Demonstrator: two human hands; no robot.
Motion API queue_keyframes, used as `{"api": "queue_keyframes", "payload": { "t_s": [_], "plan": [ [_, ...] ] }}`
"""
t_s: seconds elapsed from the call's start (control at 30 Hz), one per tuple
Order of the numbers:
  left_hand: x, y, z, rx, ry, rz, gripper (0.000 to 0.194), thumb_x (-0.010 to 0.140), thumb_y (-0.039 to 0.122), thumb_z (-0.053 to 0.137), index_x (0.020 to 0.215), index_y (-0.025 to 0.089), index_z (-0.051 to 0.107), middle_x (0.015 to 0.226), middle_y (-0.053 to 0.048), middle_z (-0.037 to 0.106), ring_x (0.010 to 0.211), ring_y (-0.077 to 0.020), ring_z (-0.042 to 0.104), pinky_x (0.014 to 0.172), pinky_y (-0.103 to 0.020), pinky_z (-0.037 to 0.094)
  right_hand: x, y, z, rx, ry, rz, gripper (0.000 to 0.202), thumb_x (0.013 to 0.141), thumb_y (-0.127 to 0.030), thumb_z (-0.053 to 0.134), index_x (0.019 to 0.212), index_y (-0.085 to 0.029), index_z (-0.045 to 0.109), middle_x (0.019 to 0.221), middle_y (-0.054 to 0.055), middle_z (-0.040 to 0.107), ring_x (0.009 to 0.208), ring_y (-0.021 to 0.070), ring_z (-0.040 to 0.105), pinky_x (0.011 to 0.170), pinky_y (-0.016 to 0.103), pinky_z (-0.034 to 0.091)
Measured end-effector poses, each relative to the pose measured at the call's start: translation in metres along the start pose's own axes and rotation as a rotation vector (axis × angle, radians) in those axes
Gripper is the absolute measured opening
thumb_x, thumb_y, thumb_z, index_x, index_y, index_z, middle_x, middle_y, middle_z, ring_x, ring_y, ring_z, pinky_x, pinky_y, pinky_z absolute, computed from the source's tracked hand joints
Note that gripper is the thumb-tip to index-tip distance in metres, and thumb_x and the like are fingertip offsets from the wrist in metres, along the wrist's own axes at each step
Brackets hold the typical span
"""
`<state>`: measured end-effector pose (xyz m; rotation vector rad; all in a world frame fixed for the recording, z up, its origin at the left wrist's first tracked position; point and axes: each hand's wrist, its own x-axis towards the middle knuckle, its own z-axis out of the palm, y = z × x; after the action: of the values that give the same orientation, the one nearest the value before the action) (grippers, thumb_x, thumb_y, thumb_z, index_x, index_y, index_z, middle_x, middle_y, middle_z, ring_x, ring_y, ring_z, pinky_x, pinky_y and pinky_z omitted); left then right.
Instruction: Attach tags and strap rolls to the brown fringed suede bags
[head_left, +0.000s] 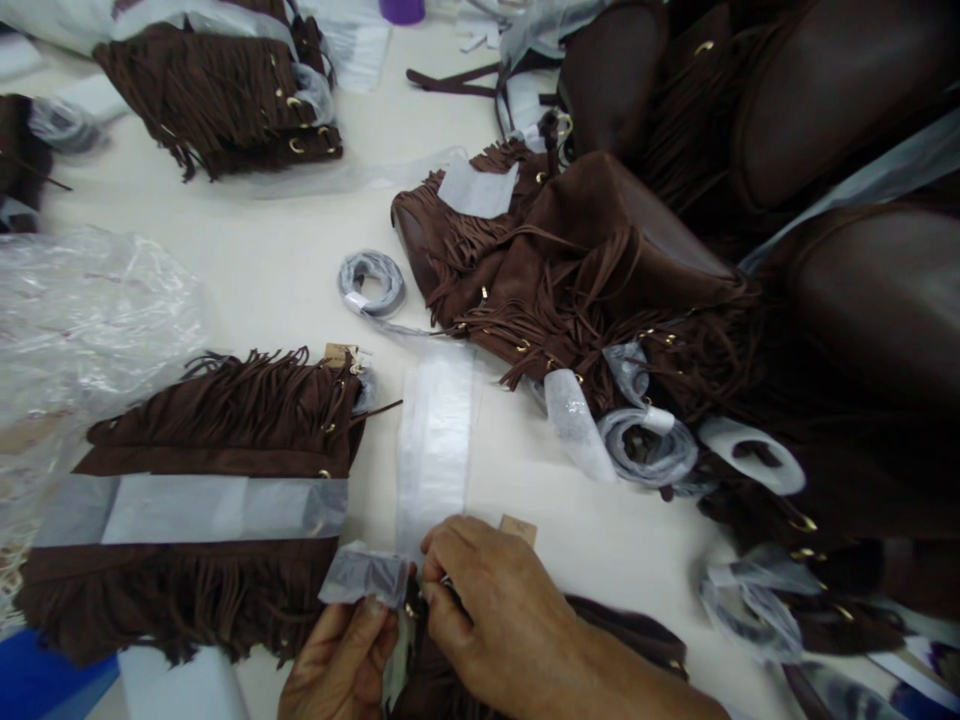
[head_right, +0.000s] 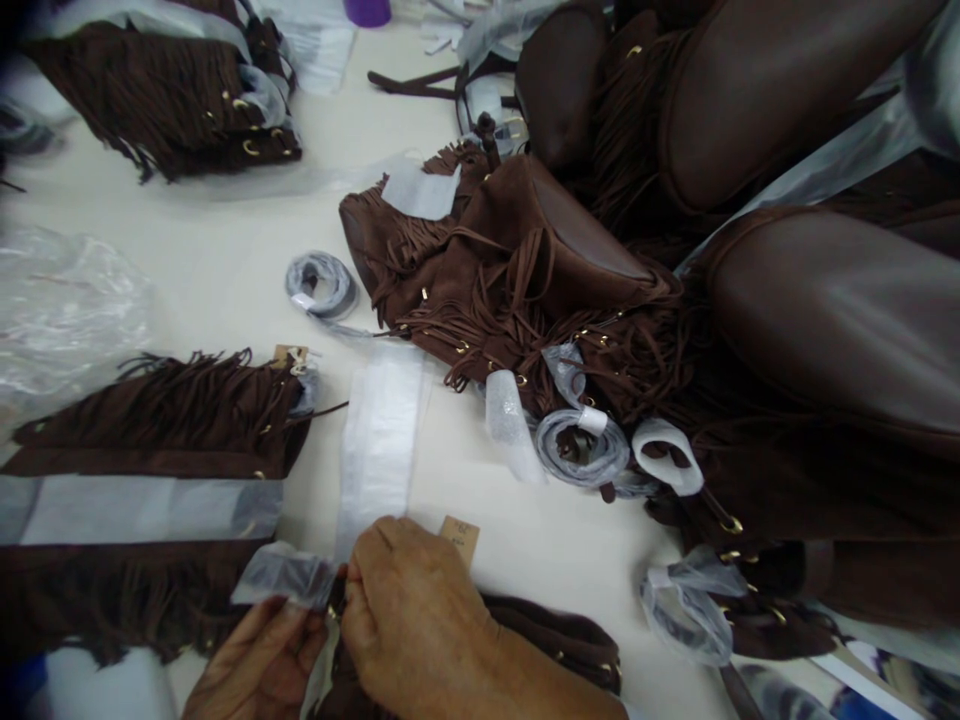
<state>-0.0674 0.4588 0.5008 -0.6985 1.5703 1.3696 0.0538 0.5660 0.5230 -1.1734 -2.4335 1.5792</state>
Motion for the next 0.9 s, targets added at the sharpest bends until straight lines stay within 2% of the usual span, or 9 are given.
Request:
{"api": "queue_keyframes", "payload": {
  "t_s": [0.2, 0.47, 0.6, 0.7, 0.8, 0.9],
  "plan": [
    [-0.008, 0.001, 0.004, 0.014, -0.08, 0.012, 0.037, 0.041, 0.021, 0.096, 0.068, 0.02, 0.07, 0.067, 0.007, 0.071, 0.058, -0.0055, 0.065, 0.062, -0.01, 0.054, -0.001, -0.001, -0.002, 0.013, -0.036, -0.02, 0.007, 0.086, -0.014, 0.049, 0.086, -0.019, 0.054, 0.088, 0.002, 0.061, 0.081, 0.0157, 0.055, 0.069, 0.027, 0.038],
    [0.007, -0.007, -0.008, 0.102, -0.093, 0.039, 0.042, 0.045, 0.029, 0.095, 0.079, 0.019, 0.071, 0.077, 0.003, 0.071, 0.066, -0.0094, 0.065, 0.061, -0.015, 0.053, -0.003, -0.002, 0.006, 0.065, 0.015, 0.064, 0.007, 0.085, -0.013, 0.057, 0.086, -0.02, 0.06, 0.09, 0.001, 0.065, 0.087, 0.0167, 0.059, 0.078, 0.029, 0.041],
    [-0.002, -0.007, 0.0, 0.152, -0.075, 0.046, 0.045, 0.053, 0.035, 0.091, 0.089, 0.017, 0.07, 0.077, 0.001, 0.067, 0.067, -0.0107, 0.061, 0.06, -0.017, 0.05, -0.008, -0.002, 0.007, 0.153, 0.042, 0.033, 0.014, 0.089, -0.011, 0.054, 0.088, -0.021, 0.063, 0.092, -0.001, 0.067, 0.091, 0.0144, 0.06, 0.082, 0.026, 0.042],
    [-0.011, -0.004, 0.008, 0.177, -0.047, 0.045, 0.044, 0.056, 0.035, 0.089, 0.091, 0.017, 0.069, 0.069, 0.003, 0.062, 0.062, -0.0088, 0.056, 0.057, -0.016, 0.046, -0.013, -0.004, 0.008, 0.151, 0.053, 0.033, 0.014, 0.089, -0.012, 0.056, 0.094, -0.023, 0.065, 0.102, -0.001, 0.069, 0.099, 0.0146, 0.061, 0.088, 0.027, 0.043],
    [-0.02, -0.001, 0.015, 0.181, -0.041, 0.061, 0.045, 0.057, 0.036, 0.087, 0.093, 0.017, 0.067, 0.068, 0.004, 0.062, 0.059, -0.008, 0.054, 0.055, -0.017, 0.043, -0.017, -0.009, 0.013, 0.054, 0.078, 0.086, 0.017, 0.083, -0.015, 0.066, 0.098, -0.023, 0.066, 0.11, 0.002, 0.068, 0.106, 0.0197, 0.06, 0.094, 0.033, 0.041],
    [-0.026, 0.002, 0.024, 0.173, -0.054, 0.063, 0.046, 0.057, 0.038, 0.087, 0.092, 0.017, 0.067, 0.075, 0.002, 0.067, 0.062, -0.0095, 0.058, 0.059, -0.019, 0.047, -0.016, -0.017, 0.02, -0.075, 0.095, 0.145, 0.015, 0.08, -0.013, 0.066, 0.093, -0.021, 0.065, 0.102, 0.004, 0.068, 0.099, 0.0241, 0.059, 0.09, 0.038, 0.04]
  ]
}}
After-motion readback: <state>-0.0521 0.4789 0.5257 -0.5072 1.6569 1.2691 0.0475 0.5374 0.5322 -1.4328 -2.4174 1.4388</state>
